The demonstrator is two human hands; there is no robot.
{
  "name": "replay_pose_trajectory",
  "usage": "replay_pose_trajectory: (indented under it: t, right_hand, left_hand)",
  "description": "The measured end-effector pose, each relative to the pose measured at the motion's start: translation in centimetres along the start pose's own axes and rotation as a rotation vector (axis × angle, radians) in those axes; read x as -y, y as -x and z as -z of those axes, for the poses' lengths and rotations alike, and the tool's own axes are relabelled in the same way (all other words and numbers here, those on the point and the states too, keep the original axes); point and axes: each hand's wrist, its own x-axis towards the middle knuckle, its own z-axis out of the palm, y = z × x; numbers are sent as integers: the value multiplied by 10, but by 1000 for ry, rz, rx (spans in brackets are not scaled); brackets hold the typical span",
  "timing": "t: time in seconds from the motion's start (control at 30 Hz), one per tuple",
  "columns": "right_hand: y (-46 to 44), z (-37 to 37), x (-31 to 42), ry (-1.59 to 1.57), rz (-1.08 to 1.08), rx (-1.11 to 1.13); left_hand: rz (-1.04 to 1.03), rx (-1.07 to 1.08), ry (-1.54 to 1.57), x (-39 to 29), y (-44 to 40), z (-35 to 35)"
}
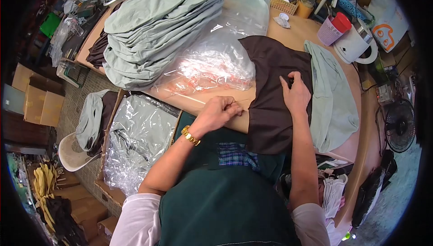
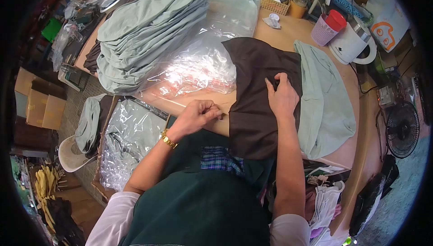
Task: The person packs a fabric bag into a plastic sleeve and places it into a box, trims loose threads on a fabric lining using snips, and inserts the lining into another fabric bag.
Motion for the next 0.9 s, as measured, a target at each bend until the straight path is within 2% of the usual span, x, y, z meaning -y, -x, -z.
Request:
replay_pose_trajectory:
  t: [0.07, 0.1, 0.17, 0.2, 0.27, 0.33, 0.4, 0.5, 0.67, 0.9]
  right_hand:
    - [-1, 7, 5, -20, 10, 53]
    - [-2, 10, 8, -20, 19, 55]
    - [2, 18, 13, -229, 16, 51]
    - [7, 29, 22, -229, 24, 53]
    - [27, 59, 52, -246, 200, 113]
    - [47, 78, 77, -245, 252, 187]
    - [62, 79, 88, -157, 397, 155]
    - [69, 78, 96, -81, 478, 144]
    - [68, 61, 103, 13, 586, 114]
    - [67, 61, 112, 48, 607, 139]
  left_hand:
    - [74, 22, 149, 6, 6, -1]
    - [98, 26, 126, -5, 9, 0]
    - [76, -24, 233, 8, 5, -11]
    - [51, -67, 337, 13, 3, -14]
    - [71, -45, 393, 11, 4, -10]
    - [94, -21, 449, 10, 4, -7]
    - [79, -4, 545, 10, 4, -6]
    - [118, 23, 655, 13, 4, -6]
    - [60, 48, 656, 17, 4, -5]
    - [-1, 83, 713, 26, 2, -5]
